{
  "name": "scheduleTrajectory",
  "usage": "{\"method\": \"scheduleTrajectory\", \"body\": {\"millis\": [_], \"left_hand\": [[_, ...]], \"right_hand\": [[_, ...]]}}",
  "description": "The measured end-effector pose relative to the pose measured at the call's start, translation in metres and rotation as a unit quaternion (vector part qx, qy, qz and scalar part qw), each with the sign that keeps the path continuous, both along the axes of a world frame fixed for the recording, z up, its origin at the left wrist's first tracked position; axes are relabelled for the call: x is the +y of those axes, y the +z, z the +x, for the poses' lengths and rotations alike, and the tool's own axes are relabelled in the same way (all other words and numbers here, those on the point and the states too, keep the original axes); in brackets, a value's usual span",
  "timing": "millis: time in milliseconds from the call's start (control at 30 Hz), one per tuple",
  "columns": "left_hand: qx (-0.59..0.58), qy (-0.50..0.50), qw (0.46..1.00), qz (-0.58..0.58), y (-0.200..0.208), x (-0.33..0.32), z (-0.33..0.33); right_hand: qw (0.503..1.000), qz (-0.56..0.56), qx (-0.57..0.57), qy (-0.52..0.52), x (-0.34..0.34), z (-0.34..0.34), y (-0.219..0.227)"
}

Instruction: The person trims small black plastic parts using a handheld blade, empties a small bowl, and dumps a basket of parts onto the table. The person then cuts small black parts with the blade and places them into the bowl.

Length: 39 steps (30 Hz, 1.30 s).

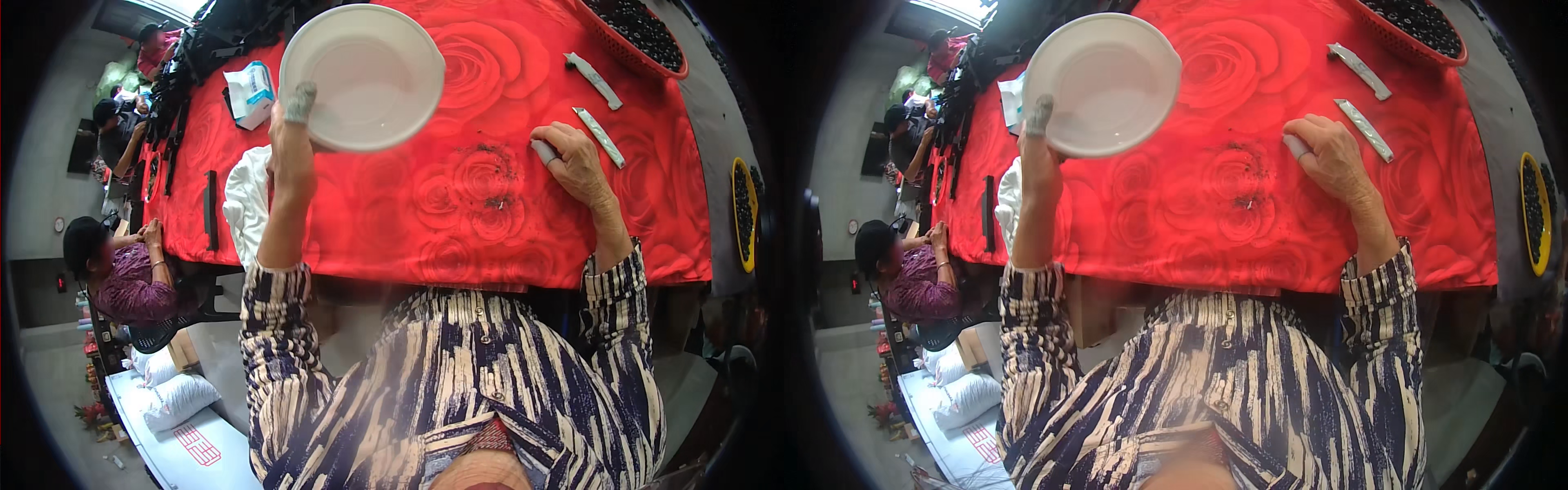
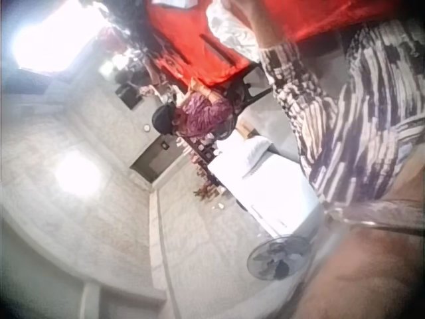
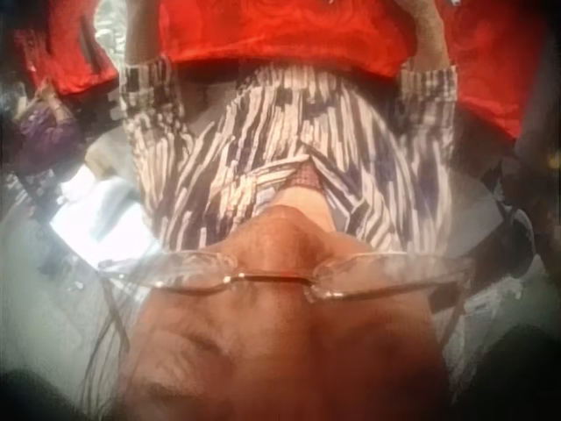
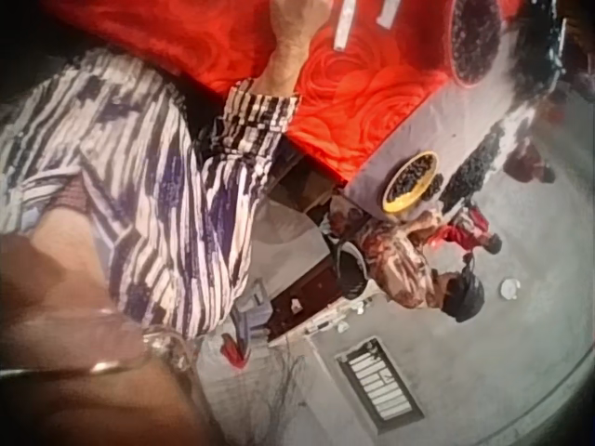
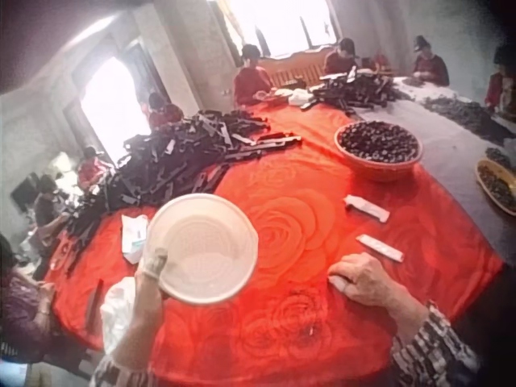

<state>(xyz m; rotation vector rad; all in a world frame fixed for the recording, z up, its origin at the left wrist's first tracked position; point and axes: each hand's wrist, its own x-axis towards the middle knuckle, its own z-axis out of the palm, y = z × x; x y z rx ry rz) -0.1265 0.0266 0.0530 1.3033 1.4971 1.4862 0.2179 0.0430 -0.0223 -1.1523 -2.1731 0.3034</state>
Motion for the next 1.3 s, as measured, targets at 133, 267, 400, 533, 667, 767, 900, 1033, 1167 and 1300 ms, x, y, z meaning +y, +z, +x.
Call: {"method": "scheduleTrajectory", "body": {"millis": [133,267,400,533,667,767,900,1033,1167,1300], "left_hand": [[-0.066,-0.059,0.993,-0.084,-0.008,0.044,0.002],[0.043,-0.031,0.992,-0.113,-0.007,0.066,0.005],[0.068,-0.063,0.975,-0.202,-0.027,0.094,0.008],[0.07,-0.054,0.966,-0.244,-0.036,0.104,-0.005],[0.067,-0.066,0.962,-0.256,-0.043,0.109,-0.013],[0.073,-0.052,0.972,-0.219,-0.041,0.103,-0.013],[0.078,0.018,0.97,-0.228,-0.037,0.107,-0.011],[0.231,0.116,0.966,0.003,-0.037,0.088,-0.017],[0.291,-0.049,0.955,0.015,-0.024,0.013,0.012],[0.234,-0.176,0.955,0.04,-0.037,-0.032,0.034]], "right_hand": [[0.999,-0.032,0.002,0.0,0.003,-0.001,-0.002],[1.0,-0.026,-0.002,0.011,0.0,-0.006,0.005],[1.0,-0.012,-0.004,0.001,-0.001,0.001,-0.003],[1.0,-0.017,-0.002,0.004,-0.002,-0.005,0.001],[1.0,-0.011,-0.008,-0.002,-0.003,-0.004,0.004],[1.0,-0.014,-0.005,-0.001,-0.002,-0.005,0.005],[1.0,-0.004,-0.004,-0.005,-0.002,-0.003,0.003],[1.0,-0.014,-0.011,-0.014,-0.001,-0.005,0.003],[1.0,0.002,-0.013,-0.004,-0.001,-0.005,0.001],[0.999,-0.014,-0.022,-0.029,-0.003,-0.006,0.004]]}}
